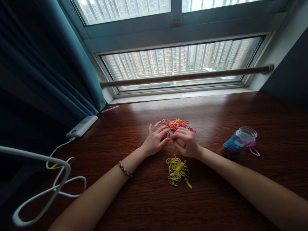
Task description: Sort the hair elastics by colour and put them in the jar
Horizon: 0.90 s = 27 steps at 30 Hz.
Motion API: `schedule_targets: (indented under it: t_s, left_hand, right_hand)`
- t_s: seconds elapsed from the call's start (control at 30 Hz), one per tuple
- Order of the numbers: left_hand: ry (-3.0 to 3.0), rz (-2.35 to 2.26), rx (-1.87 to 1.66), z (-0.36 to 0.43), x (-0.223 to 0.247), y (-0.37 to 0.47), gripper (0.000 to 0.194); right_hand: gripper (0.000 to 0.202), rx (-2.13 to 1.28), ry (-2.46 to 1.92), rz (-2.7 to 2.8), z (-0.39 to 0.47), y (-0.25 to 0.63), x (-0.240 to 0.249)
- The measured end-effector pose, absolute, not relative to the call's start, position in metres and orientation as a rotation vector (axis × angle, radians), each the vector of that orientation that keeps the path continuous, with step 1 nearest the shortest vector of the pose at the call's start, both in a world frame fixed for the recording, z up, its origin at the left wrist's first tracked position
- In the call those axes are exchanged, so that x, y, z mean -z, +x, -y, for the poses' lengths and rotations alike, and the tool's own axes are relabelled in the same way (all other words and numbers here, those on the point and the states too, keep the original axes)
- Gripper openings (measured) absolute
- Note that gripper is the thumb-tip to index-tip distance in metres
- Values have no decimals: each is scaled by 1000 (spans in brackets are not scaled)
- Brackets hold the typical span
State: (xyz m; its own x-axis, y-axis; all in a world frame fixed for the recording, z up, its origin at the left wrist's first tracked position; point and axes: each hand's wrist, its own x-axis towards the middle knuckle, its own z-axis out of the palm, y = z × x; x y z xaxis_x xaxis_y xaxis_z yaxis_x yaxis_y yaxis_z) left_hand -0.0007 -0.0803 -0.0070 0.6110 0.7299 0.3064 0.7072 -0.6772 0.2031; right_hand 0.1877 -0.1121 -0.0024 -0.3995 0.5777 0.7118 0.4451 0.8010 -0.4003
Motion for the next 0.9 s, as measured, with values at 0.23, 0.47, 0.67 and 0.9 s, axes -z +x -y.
schedule_targets:
  t_s: [0.23, 0.47, 0.67, 0.9]
  left_hand:
    - [2711, -1235, -441, 79, 10, 1, 42]
    - [2716, -1201, -517, 80, 8, 1, 40]
    - [2642, -1207, -964, 76, 14, -2, 25]
    - [2562, -1150, -1209, 75, 19, -6, 10]
  right_hand:
    - [13, -15, -493, 2402, 126, 180, 6]
    - [23, -20, -1242, 1720, 92, 199, 12]
    - [24, -98, -1386, 1808, 81, 204, 24]
    - [31, -178, -1397, 1829, 77, 203, 29]
